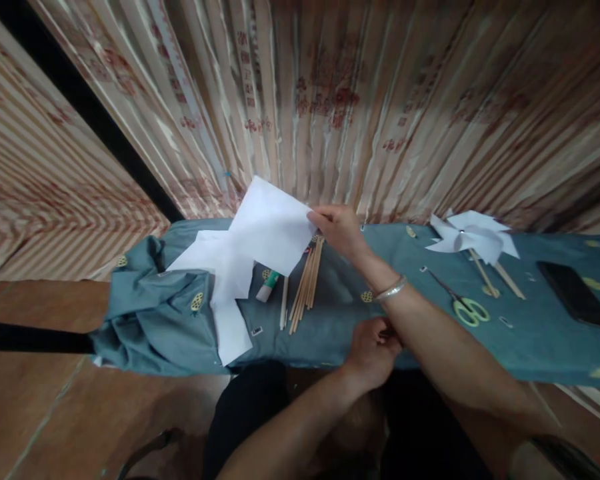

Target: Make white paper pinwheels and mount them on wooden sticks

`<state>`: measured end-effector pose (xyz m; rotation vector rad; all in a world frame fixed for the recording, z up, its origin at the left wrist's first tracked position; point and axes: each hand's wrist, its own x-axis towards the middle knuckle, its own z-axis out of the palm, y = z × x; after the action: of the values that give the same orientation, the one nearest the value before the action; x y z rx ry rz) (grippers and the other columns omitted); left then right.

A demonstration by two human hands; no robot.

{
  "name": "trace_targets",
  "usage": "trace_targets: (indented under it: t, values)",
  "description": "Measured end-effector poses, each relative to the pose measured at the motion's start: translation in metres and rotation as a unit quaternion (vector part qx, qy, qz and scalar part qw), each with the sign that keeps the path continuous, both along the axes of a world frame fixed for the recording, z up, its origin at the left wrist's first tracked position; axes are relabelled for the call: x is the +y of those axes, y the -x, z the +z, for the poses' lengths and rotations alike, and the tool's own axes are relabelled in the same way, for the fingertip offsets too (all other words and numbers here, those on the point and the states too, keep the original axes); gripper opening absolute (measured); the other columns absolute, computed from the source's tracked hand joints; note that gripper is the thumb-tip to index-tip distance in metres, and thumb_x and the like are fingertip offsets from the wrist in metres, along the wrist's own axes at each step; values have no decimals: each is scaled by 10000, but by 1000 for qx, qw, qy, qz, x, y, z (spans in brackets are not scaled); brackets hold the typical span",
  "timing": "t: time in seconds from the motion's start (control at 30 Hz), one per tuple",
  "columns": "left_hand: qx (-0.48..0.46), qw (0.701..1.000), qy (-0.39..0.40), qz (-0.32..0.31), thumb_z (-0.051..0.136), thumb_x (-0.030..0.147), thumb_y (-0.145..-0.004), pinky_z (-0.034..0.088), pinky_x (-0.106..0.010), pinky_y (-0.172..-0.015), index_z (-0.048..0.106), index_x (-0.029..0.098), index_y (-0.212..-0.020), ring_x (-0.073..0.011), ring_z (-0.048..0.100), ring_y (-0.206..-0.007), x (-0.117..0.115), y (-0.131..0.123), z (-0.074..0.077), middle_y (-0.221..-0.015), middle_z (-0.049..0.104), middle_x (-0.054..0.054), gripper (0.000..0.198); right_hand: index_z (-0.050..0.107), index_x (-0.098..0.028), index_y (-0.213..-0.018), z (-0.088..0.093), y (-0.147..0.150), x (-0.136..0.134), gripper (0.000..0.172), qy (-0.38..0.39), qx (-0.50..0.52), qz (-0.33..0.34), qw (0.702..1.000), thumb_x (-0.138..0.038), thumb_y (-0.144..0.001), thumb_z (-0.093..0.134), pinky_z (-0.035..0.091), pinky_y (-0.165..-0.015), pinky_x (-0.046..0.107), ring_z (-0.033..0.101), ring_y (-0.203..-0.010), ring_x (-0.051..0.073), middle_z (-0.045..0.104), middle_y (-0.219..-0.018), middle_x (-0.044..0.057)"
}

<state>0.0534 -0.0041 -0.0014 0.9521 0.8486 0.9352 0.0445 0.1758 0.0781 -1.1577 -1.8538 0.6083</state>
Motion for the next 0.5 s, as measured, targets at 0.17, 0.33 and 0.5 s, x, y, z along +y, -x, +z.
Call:
trace_targets:
  t: [0.17, 0.33, 0.5]
  values:
    - [-5, 999, 20, 45, 679, 193, -709, 515, -286, -764, 748, 142, -832, -177, 662, -784, 5, 14, 3, -835, 744, -67, 150, 699, -153, -677, -24, -83, -40, 296, 103, 141, -103, 979, -437, -739, 643, 298, -523, 246, 417, -513, 104, 529, -527, -38]
    - [-25, 995, 59, 77, 853, 325, -577, 521, -301, -790, 748, 147, -867, -177, 676, -748, 10, 27, 0, -806, 754, -67, 355, 722, -168, -677, -50, -143, -86, 351, 173, 210, -185, 944, -516, -633, 711, 342, -515, 255, 442, -516, 117, 573, -527, -23]
    - [-20, 990, 111, 85, 912, 409, -505, 523, -266, -677, 706, 130, -963, -175, 687, -723, 9, 36, 3, -792, 750, -63, 575, 717, -172, -662, -67, -184, -113, 400, 195, 214, -226, 930, -568, -602, 717, 340, -492, 257, 430, -489, 111, 553, -491, -23]
